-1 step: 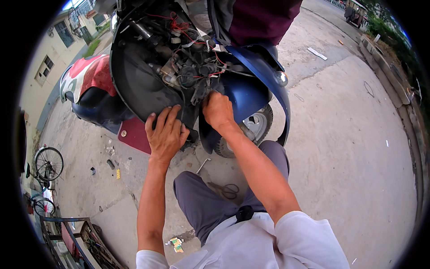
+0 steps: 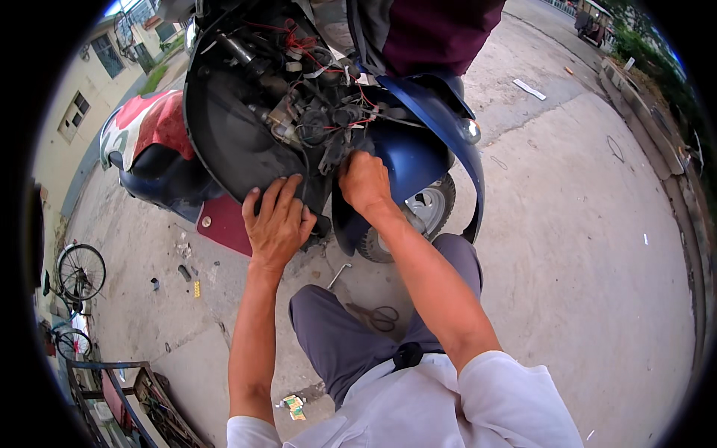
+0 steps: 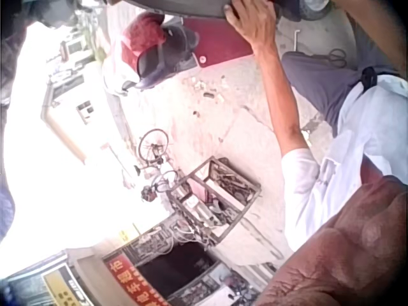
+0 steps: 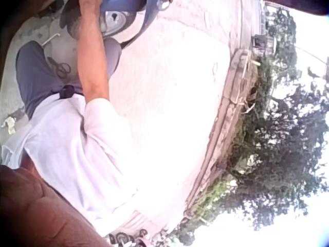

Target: The person manipulates wiring and secures internal components inside the front panel of a scooter by hand and using tools.

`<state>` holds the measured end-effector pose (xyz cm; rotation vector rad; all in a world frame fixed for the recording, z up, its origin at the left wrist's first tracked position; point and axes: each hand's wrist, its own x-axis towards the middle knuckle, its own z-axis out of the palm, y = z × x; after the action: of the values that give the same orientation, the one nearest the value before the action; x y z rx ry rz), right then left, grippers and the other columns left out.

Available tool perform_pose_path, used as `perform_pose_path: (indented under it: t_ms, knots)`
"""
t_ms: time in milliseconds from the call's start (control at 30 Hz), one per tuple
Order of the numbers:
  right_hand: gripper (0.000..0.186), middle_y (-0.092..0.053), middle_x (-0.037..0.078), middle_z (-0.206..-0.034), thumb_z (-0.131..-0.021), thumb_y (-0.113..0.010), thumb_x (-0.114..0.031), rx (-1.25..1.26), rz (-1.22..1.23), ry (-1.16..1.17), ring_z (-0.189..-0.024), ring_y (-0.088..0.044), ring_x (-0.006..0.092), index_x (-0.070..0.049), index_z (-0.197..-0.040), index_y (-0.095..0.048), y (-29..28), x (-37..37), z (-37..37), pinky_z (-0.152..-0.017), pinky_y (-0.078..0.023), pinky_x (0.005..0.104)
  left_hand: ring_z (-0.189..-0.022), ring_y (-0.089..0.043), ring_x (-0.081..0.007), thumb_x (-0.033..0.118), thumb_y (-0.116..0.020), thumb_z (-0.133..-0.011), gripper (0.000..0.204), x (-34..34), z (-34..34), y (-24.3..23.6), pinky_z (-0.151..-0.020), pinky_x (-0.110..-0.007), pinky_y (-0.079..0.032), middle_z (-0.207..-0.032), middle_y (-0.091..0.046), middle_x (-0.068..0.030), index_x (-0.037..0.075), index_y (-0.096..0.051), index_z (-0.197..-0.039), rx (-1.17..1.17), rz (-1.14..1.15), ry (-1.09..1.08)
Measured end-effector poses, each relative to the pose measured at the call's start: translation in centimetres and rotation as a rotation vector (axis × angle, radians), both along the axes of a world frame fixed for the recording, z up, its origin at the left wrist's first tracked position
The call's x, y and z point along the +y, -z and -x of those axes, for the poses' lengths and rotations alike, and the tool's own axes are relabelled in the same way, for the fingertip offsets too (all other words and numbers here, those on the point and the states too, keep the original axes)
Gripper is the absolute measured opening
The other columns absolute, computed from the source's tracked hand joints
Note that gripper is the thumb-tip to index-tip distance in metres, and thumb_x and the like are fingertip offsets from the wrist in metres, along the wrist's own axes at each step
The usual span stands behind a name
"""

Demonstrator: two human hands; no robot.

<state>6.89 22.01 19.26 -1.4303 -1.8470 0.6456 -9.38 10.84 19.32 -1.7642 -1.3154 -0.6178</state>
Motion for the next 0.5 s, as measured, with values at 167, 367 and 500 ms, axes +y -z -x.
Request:
perform_pose_path:
  t_ms: [167, 367, 500]
  knots:
    - [0.024, -0.07, 0.033, -0.09, -0.092, -0.062, -0.017, -0.028, 0.006, 0.062, -0.092, -0.068, 0.051, 0.004, -0.087, -0.071, 0.4, -0.7, 0.8, -0.085, -0.056, 0.0551, -0.116, -0.062, -0.0139, 0.021, -0.068, -0.077, 0.012, 0.2, 0.0, 0.2, -0.111, -0.044, -0.032, -0.127, -0.069, 0.0032, 0.013, -0.059, -0.076, 0.001, -0.011, -0.001]
    - [0.021, -0.072, 0.028, -0.091, -0.092, -0.065, -0.019, 0.13, 0.079, 0.115, -0.093, -0.07, 0.0469, 0.001, -0.09, -0.074, 4.7, -4.0, 3.4, -0.083, -0.055, 0.0526, -0.114, -0.063, -0.0136, 0.021, -0.068, -0.077, 0.011, 0.2, 0.0, 0.3, -0.111, -0.043, -0.031, -0.124, -0.07, 0.0041, 0.014, -0.06, -0.074, 0.01, -0.017, -0.02]
    - [0.025, -0.073, 0.027, -0.098, -0.092, -0.064, -0.022, 0.192, 0.295, 0.111, -0.1, -0.069, 0.0466, 0.001, -0.098, -0.073, 7.1, -4.0, 5.4, -0.088, -0.055, 0.0533, -0.114, -0.063, -0.0127, 0.021, -0.067, -0.077, 0.01, 0.4, -0.1, 0.3, -0.112, -0.043, -0.03, -0.124, -0.071, 0.0045, 0.014, -0.06, -0.074, 0.02, -0.026, -0.022]
